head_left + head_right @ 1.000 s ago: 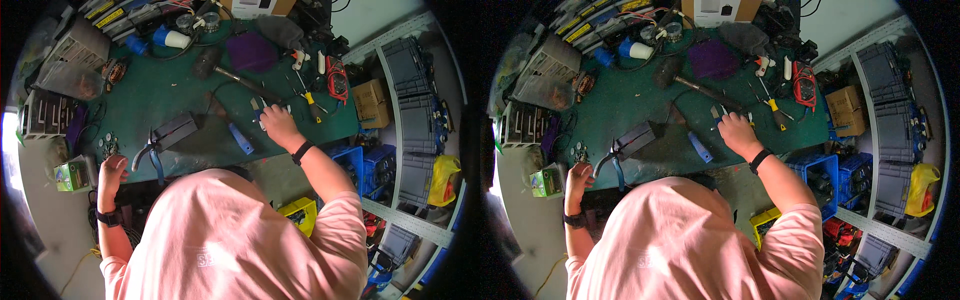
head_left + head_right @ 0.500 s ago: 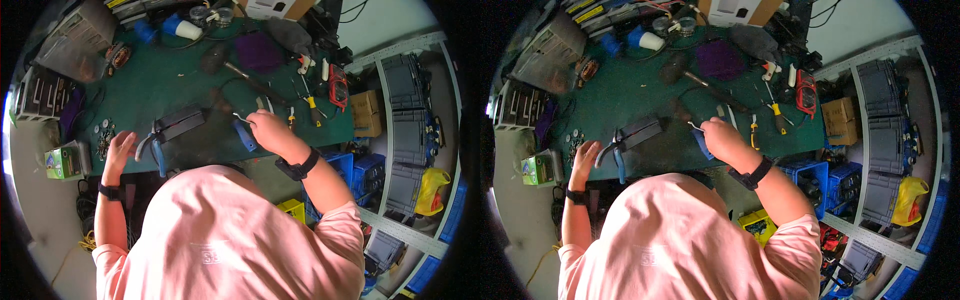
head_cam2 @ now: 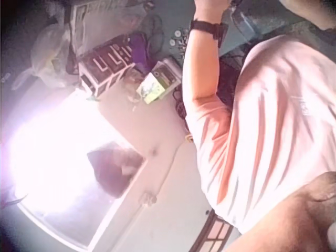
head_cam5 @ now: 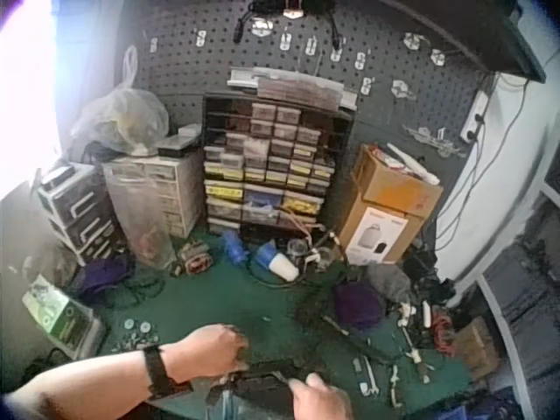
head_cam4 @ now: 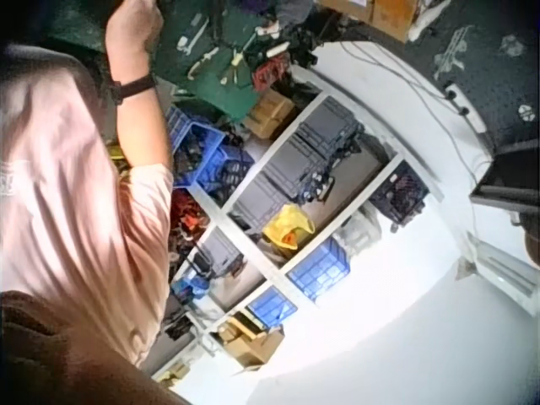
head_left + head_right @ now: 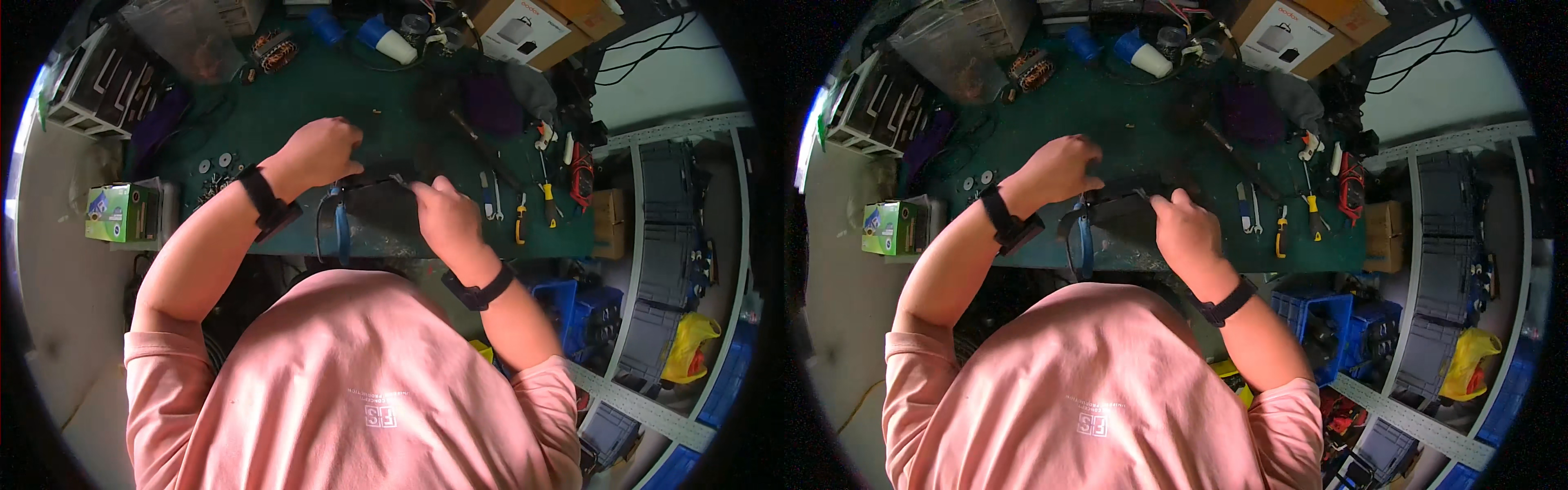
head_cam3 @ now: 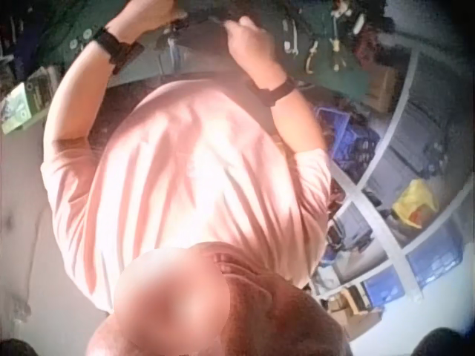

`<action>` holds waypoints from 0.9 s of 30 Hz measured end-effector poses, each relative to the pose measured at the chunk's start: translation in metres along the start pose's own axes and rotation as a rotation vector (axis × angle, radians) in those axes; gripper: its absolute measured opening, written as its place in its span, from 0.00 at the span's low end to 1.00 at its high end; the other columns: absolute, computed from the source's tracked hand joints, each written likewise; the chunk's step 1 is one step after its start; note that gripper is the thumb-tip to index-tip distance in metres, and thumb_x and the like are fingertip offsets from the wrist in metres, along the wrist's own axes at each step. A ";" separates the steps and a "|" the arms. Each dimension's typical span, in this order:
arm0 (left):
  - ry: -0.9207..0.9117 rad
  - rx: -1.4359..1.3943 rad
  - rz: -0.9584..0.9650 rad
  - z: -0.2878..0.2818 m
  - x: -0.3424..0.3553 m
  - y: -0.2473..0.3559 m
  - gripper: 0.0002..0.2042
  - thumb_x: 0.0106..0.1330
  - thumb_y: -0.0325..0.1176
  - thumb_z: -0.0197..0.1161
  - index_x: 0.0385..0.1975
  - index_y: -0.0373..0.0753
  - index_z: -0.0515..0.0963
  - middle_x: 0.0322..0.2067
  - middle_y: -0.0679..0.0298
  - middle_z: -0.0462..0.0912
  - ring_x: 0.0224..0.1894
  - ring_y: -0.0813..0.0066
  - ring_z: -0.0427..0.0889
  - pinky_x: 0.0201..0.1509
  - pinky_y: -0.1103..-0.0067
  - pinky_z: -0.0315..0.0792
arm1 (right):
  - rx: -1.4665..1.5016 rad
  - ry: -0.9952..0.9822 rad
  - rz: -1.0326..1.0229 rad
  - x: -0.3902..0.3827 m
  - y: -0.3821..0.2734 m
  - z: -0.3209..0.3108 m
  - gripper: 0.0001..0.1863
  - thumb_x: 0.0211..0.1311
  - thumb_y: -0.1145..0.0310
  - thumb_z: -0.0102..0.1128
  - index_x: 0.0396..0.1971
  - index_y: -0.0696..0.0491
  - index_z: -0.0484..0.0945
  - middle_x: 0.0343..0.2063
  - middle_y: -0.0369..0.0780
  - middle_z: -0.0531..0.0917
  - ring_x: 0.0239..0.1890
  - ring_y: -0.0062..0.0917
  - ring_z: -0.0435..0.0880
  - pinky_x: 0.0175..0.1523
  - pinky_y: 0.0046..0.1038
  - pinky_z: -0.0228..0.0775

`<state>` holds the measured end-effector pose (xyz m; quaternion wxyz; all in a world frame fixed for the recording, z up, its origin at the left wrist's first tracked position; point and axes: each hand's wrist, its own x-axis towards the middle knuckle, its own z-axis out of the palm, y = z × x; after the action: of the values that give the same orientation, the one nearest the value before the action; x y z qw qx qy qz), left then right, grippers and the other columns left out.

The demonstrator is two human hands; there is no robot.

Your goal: The person uses a hammer and screwdriver to pry open a black plastic electronic device on a workbench. They then use pliers to manipulate internal components and wires, repeatedly opening and closing the casing while inspecting the interior.

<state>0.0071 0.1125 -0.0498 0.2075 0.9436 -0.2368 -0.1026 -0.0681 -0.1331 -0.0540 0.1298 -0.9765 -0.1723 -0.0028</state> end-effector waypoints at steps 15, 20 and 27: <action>-0.394 0.245 0.162 0.018 0.052 0.017 0.14 0.47 0.39 0.72 0.30 0.36 0.87 0.28 0.53 0.87 0.36 0.54 0.88 0.37 0.63 0.80 | -0.206 -0.150 -0.002 0.001 -0.029 0.005 0.12 0.57 0.74 0.55 0.38 0.49 0.85 0.27 0.46 0.83 0.30 0.47 0.85 0.35 0.45 0.78; -0.565 0.216 0.222 0.023 0.063 0.009 0.19 0.48 0.44 0.73 0.30 0.31 0.85 0.29 0.48 0.86 0.37 0.51 0.87 0.42 0.62 0.79 | 0.000 -0.064 0.050 0.005 -0.020 0.008 0.10 0.60 0.72 0.56 0.35 0.51 0.86 0.30 0.48 0.85 0.32 0.47 0.85 0.38 0.47 0.78; -0.588 0.190 0.219 0.020 0.065 0.005 0.20 0.47 0.43 0.74 0.30 0.30 0.85 0.29 0.48 0.86 0.35 0.50 0.86 0.41 0.61 0.78 | 0.008 -0.154 0.053 0.012 -0.026 0.004 0.10 0.61 0.71 0.56 0.34 0.51 0.87 0.30 0.49 0.85 0.35 0.48 0.86 0.41 0.47 0.79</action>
<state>0.0550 0.0698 -0.0714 0.0511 0.8577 -0.3949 -0.3252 -0.0652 -0.1048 -0.0508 0.1202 -0.9775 -0.1558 0.0763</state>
